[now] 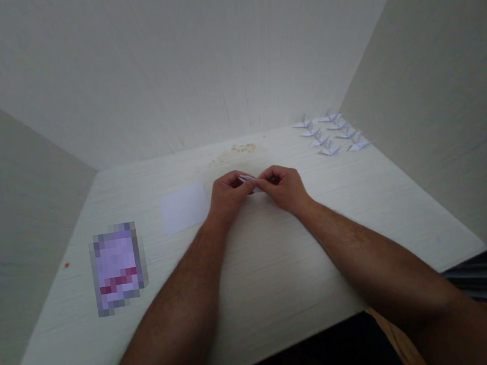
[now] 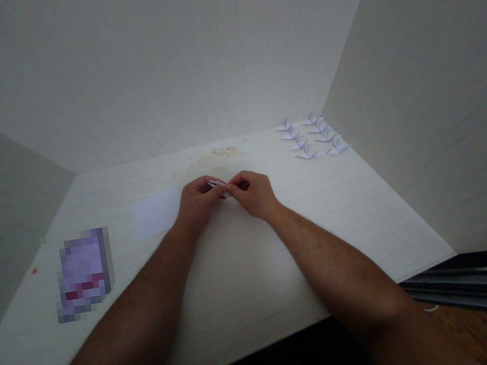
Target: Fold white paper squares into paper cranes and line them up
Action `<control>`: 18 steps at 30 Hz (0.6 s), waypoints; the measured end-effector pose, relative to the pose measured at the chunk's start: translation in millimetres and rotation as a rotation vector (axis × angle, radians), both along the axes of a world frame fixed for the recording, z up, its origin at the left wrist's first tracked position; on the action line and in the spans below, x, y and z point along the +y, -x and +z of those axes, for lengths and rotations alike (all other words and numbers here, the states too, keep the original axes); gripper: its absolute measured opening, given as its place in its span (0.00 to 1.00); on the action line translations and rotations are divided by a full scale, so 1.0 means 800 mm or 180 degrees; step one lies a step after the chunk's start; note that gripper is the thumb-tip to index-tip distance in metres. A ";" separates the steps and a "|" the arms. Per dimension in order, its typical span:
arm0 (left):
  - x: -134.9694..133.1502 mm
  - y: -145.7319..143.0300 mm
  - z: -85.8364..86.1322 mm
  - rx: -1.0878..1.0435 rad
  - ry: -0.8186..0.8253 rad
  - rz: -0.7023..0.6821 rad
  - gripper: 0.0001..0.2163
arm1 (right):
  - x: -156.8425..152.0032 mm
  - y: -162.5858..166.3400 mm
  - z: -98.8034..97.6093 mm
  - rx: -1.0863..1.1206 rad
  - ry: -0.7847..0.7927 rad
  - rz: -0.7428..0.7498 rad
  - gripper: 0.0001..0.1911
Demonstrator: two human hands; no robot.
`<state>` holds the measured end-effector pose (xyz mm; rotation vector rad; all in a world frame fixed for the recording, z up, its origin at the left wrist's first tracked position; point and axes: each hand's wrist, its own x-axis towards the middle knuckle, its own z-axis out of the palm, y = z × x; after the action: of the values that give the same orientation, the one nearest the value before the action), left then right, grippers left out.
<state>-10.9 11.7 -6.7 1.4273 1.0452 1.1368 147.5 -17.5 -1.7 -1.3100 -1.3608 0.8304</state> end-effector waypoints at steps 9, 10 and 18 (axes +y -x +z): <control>-0.002 -0.002 0.004 0.0014 0.0011 -0.0030 0.09 | 0.001 -0.001 -0.004 -0.0151 -0.0069 -0.0085 0.08; -0.002 -0.002 0.006 0.0054 0.0012 -0.0051 0.10 | 0.001 -0.002 -0.005 -0.0172 -0.0102 -0.0091 0.08; 0.000 -0.002 0.004 0.0165 -0.0020 -0.0223 0.12 | 0.001 -0.003 -0.008 -0.0543 -0.0346 -0.0049 0.06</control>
<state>-9.4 12.0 -3.3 1.4940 1.0203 1.0587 149.8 -17.0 -8.5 -1.3282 -1.5059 0.6365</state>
